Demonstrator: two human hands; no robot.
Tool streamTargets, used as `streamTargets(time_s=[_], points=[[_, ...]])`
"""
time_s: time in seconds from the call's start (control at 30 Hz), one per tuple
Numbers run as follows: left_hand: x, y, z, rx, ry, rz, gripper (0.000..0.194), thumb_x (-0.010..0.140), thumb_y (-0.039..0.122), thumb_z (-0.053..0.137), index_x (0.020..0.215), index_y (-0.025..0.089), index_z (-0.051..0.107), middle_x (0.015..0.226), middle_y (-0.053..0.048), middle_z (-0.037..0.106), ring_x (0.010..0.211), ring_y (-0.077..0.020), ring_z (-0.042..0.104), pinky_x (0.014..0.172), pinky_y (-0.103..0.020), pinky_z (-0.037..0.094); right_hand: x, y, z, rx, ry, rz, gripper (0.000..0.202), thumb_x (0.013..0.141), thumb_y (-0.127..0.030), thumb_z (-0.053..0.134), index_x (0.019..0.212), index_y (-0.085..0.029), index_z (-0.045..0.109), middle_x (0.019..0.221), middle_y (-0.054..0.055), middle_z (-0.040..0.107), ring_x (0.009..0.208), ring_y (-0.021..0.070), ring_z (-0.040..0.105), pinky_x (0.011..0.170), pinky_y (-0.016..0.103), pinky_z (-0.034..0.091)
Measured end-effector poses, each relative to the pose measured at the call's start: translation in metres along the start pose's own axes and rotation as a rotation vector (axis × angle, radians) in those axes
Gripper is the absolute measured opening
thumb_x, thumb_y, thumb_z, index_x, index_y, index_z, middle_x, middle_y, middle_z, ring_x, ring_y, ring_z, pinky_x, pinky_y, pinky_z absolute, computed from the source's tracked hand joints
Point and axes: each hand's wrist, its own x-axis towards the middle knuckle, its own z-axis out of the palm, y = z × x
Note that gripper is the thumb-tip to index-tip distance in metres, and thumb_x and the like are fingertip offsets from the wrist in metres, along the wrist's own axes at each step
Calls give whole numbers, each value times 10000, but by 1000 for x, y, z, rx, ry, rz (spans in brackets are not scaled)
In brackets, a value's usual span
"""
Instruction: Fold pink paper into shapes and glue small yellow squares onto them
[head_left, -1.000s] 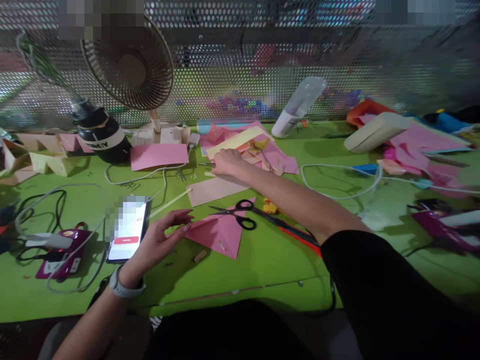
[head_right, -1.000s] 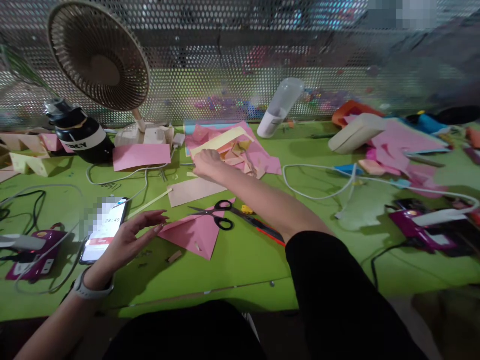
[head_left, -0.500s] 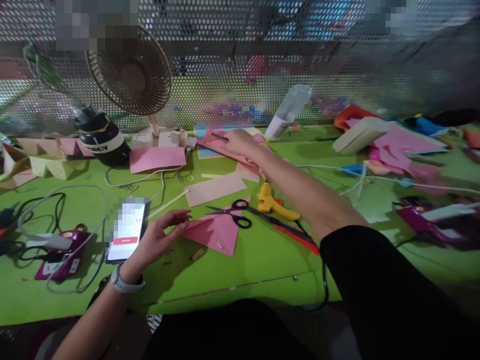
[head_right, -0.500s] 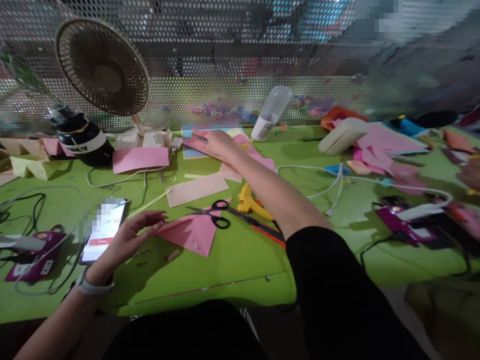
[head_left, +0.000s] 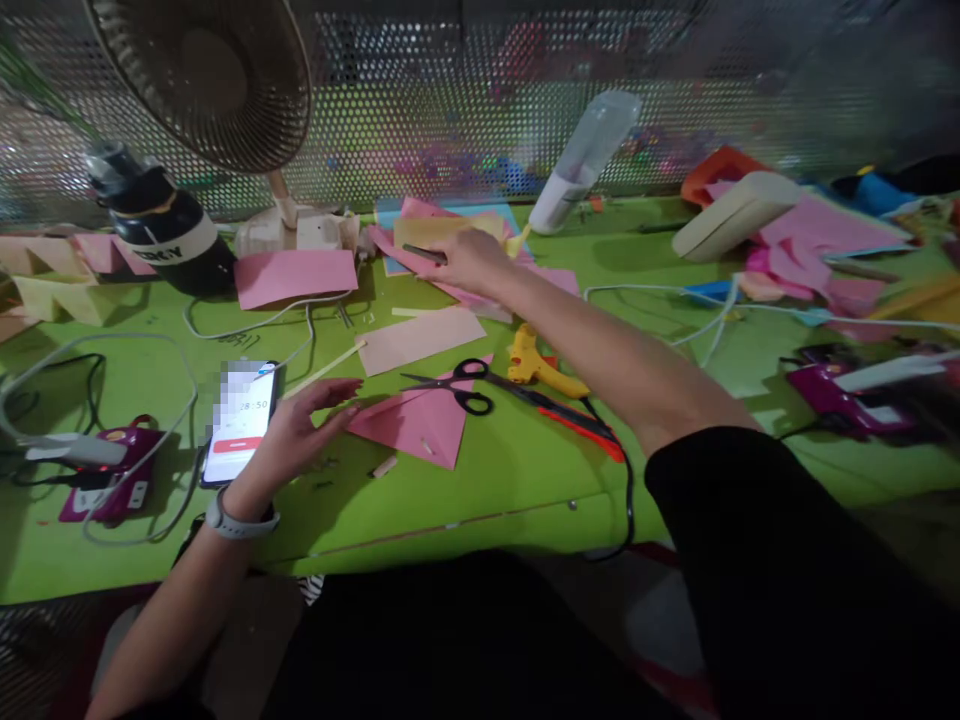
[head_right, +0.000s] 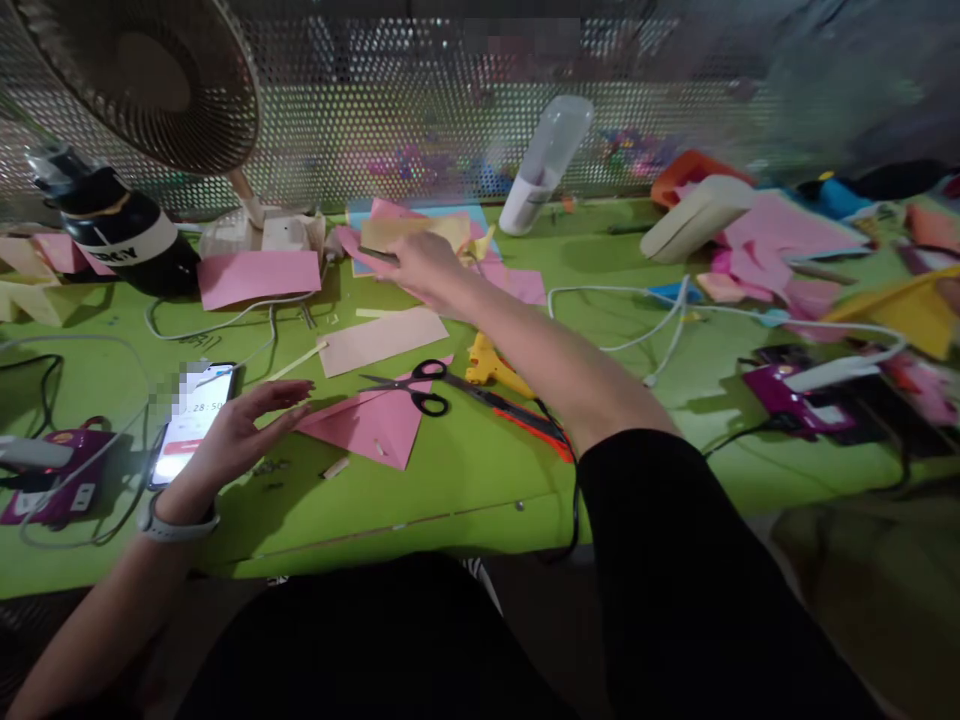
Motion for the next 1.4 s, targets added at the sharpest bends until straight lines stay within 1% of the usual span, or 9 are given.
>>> streamTargets(time_s=[0.13, 0.27, 0.37, 0.53, 0.7, 0.83, 1.07, 1.23, 1.4], points=[[0, -9, 9, 248, -67, 116, 348, 921, 382, 590, 1200, 186, 659, 1170, -123, 695, 1039, -250, 680, 896, -406, 575, -64, -23, -1, 59, -7, -16, 318, 917, -407, 593, 1028, -143, 733, 982, 103, 709, 846, 215, 622, 688, 289, 402], [4, -9, 17, 386, -103, 158, 318, 947, 293, 512, 1192, 187, 685, 1104, -121, 696, 998, -258, 662, 857, -408, 566, -134, -41, 13, 50, -242, -97, 363, 946, -410, 560, 1198, -179, 682, 1187, 121, 659, 799, 196, 622, 609, 283, 396], [7, -4, 20, 439, -129, 206, 338, 983, 260, 446, 1214, 215, 688, 1065, -104, 703, 993, -241, 640, 865, -389, 548, -159, -44, 26, -11, -276, -43, 406, 966, -409, 519, 1303, -206, 621, 1219, 122, 631, 786, 207, 625, 575, 287, 375], [4, 1, 23, 603, -111, 214, 303, 1000, 245, 435, 1141, 184, 696, 1034, -105, 698, 923, -217, 645, 788, -332, 550, -159, -41, 36, -43, -241, 99, 321, 967, -346, 499, 1226, -217, 636, 1172, 118, 631, 806, 220, 633, 581, 293, 385], [1, 6, 18, 847, -208, 203, 281, 925, 92, 461, 1099, 134, 678, 1021, -135, 694, 898, -266, 638, 680, -347, 537, -160, -37, 35, -135, -227, 221, 302, 969, -397, 471, 1145, -214, 635, 1124, 138, 635, 804, 256, 640, 564, 319, 371], [-3, 10, 10, 975, -196, 181, 254, 888, 41, 458, 957, 144, 680, 916, -128, 676, 852, -290, 630, 650, -376, 515, -160, -33, 33, -159, -230, 262, 288, 960, -363, 473, 1124, -195, 639, 1103, 140, 647, 804, 262, 641, 576, 335, 389], [-6, 10, -2, 975, -191, 133, 246, 894, 87, 440, 837, 176, 663, 844, -123, 665, 830, -306, 627, 598, -376, 478, -165, -27, 27, -200, -218, 369, 289, 964, -332, 466, 1128, -168, 638, 1082, 154, 649, 839, 279, 649, 596, 345, 413], [-1, 1, -9, 888, -212, 169, 238, 910, 143, 445, 851, 175, 673, 880, -112, 682, 841, -278, 643, 581, -340, 475, -165, -33, 20, -25, -224, 245, 286, 952, -270, 543, 1211, -172, 612, 1185, 127, 635, 864, 229, 665, 655, 317, 478], [-2, -7, -10, 857, -200, 257, 287, 959, 190, 411, 936, 162, 695, 952, -99, 707, 849, -244, 664, 615, -324, 506, -137, -51, 23, 85, -209, 82, 316, 981, -188, 492, 1279, -164, 597, 1251, 121, 630, 914, 220, 676, 715, 335, 532]])
